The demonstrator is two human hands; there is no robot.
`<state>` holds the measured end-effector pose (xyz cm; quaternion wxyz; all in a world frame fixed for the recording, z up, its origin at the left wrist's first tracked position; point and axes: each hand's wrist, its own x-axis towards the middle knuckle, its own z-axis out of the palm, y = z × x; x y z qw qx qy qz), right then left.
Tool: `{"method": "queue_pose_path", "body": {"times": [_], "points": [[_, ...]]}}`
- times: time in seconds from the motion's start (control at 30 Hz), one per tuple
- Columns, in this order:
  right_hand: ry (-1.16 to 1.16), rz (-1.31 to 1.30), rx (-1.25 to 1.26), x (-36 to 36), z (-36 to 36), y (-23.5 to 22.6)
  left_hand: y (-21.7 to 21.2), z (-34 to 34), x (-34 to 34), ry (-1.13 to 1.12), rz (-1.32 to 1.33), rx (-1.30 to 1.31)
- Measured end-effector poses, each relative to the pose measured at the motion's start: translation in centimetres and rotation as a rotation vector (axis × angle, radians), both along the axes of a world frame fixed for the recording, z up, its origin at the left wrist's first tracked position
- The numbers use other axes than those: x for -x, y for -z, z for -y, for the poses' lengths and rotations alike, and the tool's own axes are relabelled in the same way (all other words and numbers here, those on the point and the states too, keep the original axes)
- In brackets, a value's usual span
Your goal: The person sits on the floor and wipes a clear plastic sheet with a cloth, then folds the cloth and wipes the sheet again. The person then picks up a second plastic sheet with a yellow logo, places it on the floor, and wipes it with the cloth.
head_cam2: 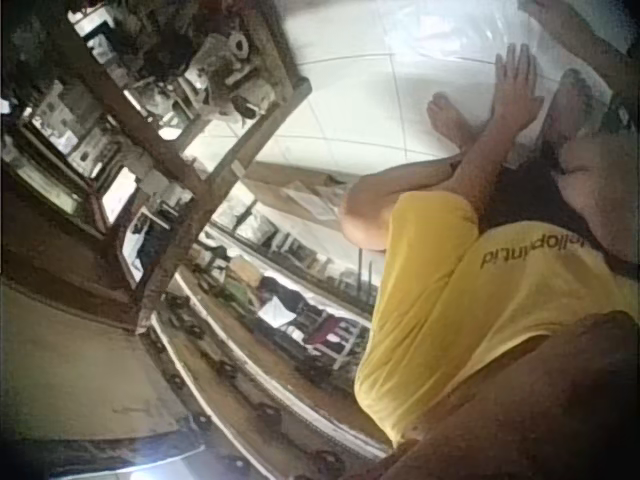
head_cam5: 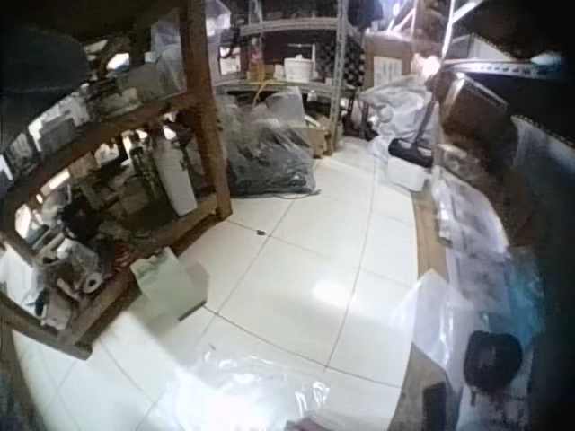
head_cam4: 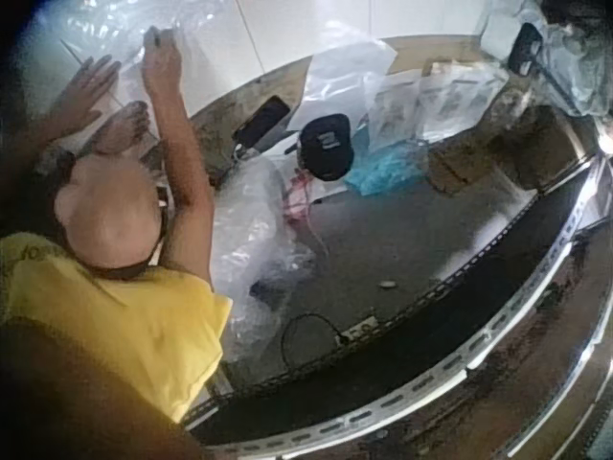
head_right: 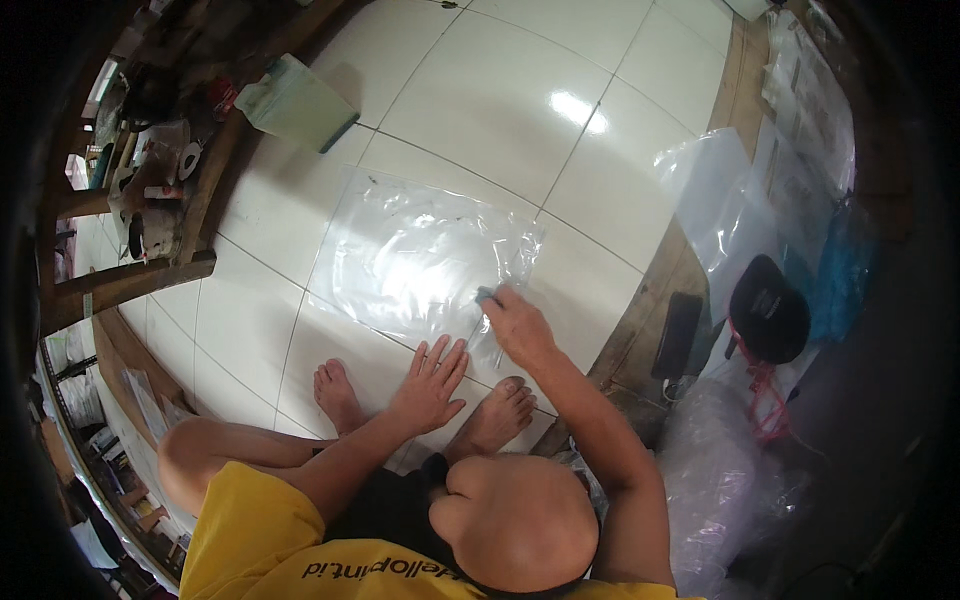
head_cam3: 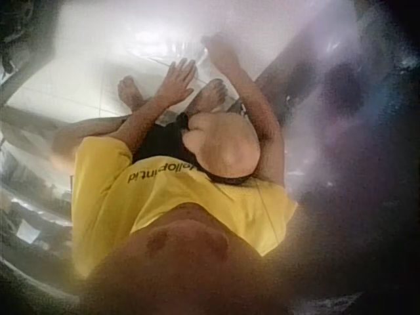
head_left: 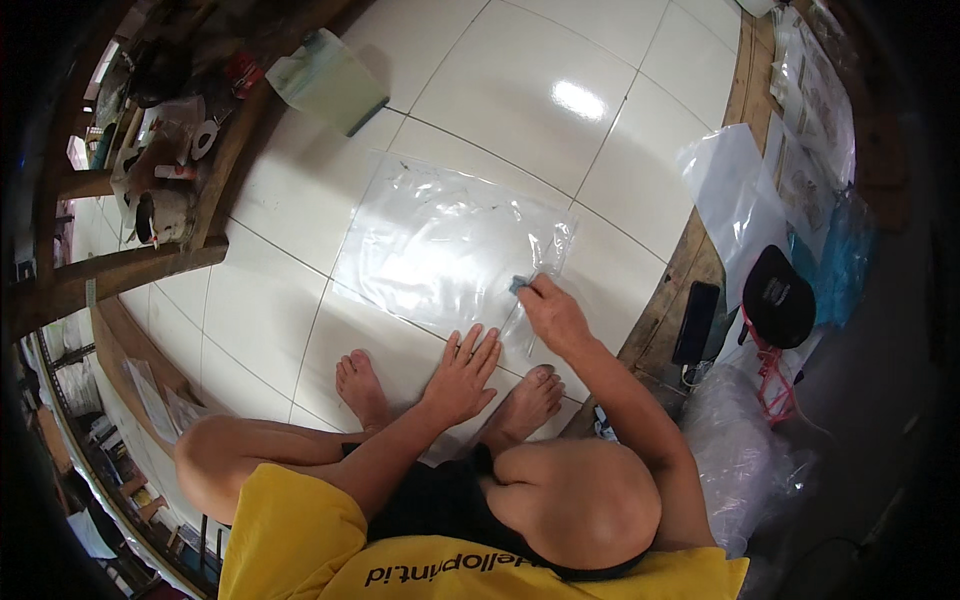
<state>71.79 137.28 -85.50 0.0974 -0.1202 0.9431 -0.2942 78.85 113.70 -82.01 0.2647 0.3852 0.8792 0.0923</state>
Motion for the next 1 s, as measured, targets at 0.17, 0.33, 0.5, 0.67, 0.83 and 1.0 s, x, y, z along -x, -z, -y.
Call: {"method": "queue_pose_path", "body": {"times": [0.17, 0.33, 0.5, 0.67, 0.83, 1.0], "points": [[0.215, -0.142, -0.065, 7.9, -2.8, 0.7, -0.1, -0.2, 0.1, 0.005, 0.012, 0.017], [0.279, 0.021, -0.002, 12.0, -3.6, -1.7, 0.0, 0.1, 0.2, -0.006, -0.007, -0.036], [-0.143, 0.221, -0.083, 3.7, 2.9, -1.9, -0.1, 0.1, 0.0, 0.004, -0.027, -0.013], [0.145, -0.121, -0.037, 9.4, 1.1, 1.6, -0.6, 0.2, 0.3, 0.027, -0.026, 0.006], [0.246, -0.047, -0.02, 14.1, 0.0, -0.1, -0.6, 0.1, 0.9, 0.025, 0.003, -0.015], [-0.035, -0.114, 0.044, 5.1, 2.9, 0.6, -0.2, 0.2, 0.2, 0.005, 0.003, 0.001]]}}
